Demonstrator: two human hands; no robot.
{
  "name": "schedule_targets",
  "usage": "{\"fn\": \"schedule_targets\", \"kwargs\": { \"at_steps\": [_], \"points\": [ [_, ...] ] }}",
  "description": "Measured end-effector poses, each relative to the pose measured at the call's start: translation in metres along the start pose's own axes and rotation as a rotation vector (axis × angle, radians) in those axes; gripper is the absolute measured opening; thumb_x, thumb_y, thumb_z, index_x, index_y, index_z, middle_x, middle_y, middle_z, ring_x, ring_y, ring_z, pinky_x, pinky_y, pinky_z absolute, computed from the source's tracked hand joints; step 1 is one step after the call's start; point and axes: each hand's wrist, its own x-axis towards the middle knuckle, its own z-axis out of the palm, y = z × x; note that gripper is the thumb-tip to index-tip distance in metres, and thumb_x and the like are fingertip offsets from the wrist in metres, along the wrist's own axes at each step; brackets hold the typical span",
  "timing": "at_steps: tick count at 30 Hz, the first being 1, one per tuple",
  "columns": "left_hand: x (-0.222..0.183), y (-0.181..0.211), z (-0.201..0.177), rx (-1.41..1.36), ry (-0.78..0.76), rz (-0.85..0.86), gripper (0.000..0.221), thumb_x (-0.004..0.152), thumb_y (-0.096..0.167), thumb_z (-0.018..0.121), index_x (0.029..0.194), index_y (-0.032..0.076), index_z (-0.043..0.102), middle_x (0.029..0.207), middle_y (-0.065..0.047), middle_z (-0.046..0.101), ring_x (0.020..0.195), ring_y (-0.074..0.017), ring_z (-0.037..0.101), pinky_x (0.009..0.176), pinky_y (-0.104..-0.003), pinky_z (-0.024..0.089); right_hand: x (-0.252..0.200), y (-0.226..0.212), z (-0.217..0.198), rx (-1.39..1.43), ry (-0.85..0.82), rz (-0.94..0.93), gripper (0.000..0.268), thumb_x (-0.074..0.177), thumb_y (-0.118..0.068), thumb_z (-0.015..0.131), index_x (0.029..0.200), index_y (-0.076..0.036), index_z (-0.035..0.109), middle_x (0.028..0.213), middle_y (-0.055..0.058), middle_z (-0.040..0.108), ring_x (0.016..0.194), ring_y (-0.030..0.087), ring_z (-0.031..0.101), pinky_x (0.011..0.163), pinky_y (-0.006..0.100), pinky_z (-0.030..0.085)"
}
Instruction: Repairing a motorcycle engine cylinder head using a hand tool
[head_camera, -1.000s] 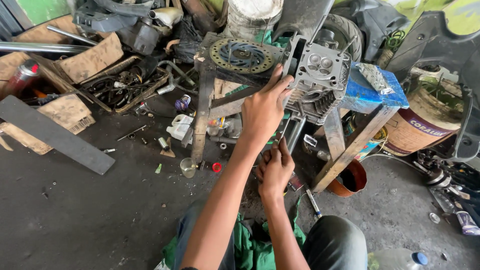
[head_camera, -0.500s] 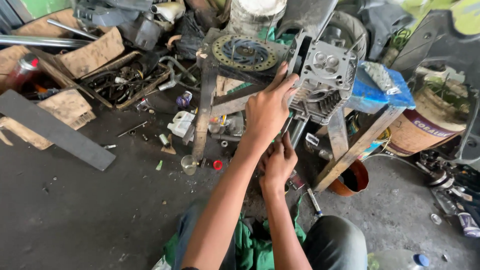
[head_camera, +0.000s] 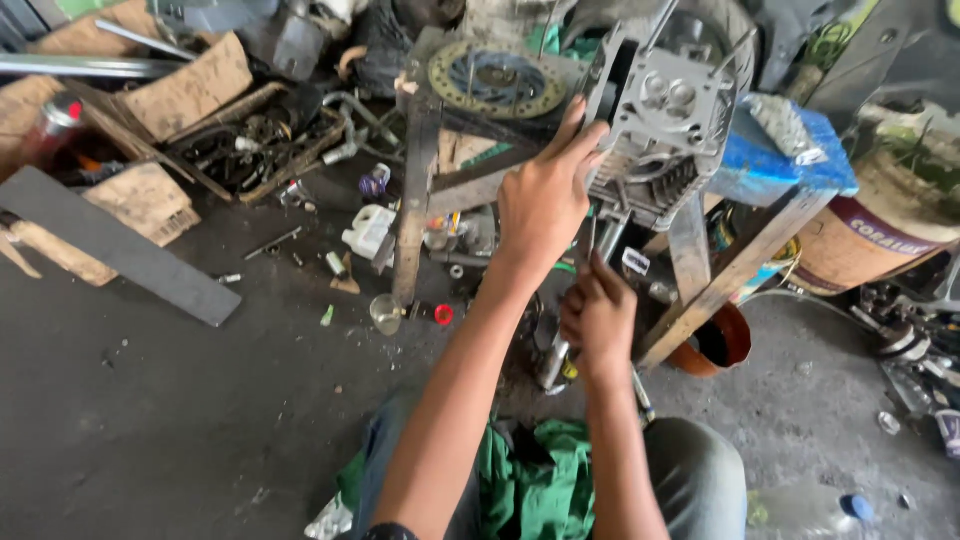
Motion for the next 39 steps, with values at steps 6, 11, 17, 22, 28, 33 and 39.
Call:
{"fn": "schedule_targets", "kwargs": {
  "at_steps": [6,11,17,22,28,33,39],
  "points": [
    [-0.007,-0.008,0.020,0.006,-0.174,-0.205,0.025,0.104,0.042,0.050,0.127,0.046,0.060,0.152,0.023,0.049,0.082,-0.0431,0.073,0.079,-0.056,0.063,0.011,0.037,0.024,0.243,0.114,-0.148,0.038,0.105,-0.020,0.055,0.142,-0.011,0.059,0.058,0.001,0.030,0.032,0.010,0.030,0.023,0.025,0.021],
    [-0.005,-0.009,0.019,-0.016,-0.181,-0.195,0.024,0.104,0.043,0.050,0.127,0.046,0.060,0.152,0.022,0.050,0.086,-0.0420,0.073,0.080,-0.056,0.063,0.038,0.049,0.037,0.480,0.095,-0.162,0.036,0.106,-0.023,0.052,0.140,-0.015,0.059,0.055,-0.003,0.028,0.030,0.013,0.031,0.022,0.024,0.024],
    [-0.006,-0.020,0.029,-0.017,-0.157,-0.170,0.024,0.105,0.044,0.050,0.127,0.046,0.060,0.152,0.020,0.050,0.090,-0.0395,0.074,0.079,-0.055,0.063,0.024,0.048,0.024,0.412,0.044,-0.161,0.031,0.105,-0.027,0.054,0.132,-0.015,0.066,0.050,-0.001,0.025,0.027,0.017,0.031,0.020,0.028,0.026],
    [-0.004,-0.010,0.017,-0.024,-0.123,-0.159,0.022,0.105,0.041,0.053,0.124,0.041,0.064,0.150,0.015,0.053,0.087,-0.0390,0.075,0.077,-0.055,0.064,0.026,0.034,0.019,0.344,0.058,-0.195,0.030,0.105,-0.027,0.056,0.130,-0.014,0.066,0.048,0.001,0.027,0.027,0.018,0.032,0.020,0.028,0.026],
    [-0.005,-0.013,0.026,0.007,-0.159,-0.182,0.026,0.103,0.043,0.053,0.128,0.047,0.060,0.152,0.024,0.048,0.094,-0.0380,0.074,0.082,-0.055,0.063,0.020,0.036,0.017,0.228,0.071,-0.166,0.035,0.103,-0.028,0.056,0.133,-0.013,0.065,0.052,-0.001,0.027,0.030,0.015,0.032,0.021,0.029,0.025],
    [-0.002,-0.004,0.010,-0.003,-0.171,-0.200,0.025,0.103,0.041,0.053,0.126,0.046,0.061,0.150,0.021,0.052,0.092,-0.0382,0.074,0.080,-0.056,0.063,0.019,0.050,-0.003,0.064,0.087,-0.131,0.031,0.103,-0.026,0.058,0.126,-0.011,0.070,0.050,0.003,0.032,0.028,0.020,0.038,0.019,0.033,0.027],
    [0.000,-0.001,0.001,0.018,-0.208,-0.162,0.027,0.105,0.040,0.050,0.129,0.043,0.060,0.152,0.018,0.050,0.089,-0.0439,0.072,0.079,-0.059,0.061,0.001,0.010,-0.044,-0.211,-0.057,-0.211,0.046,0.098,-0.008,0.055,0.144,-0.002,0.056,0.066,0.004,0.043,0.046,0.008,0.041,0.031,0.021,0.028]
  ]
}}
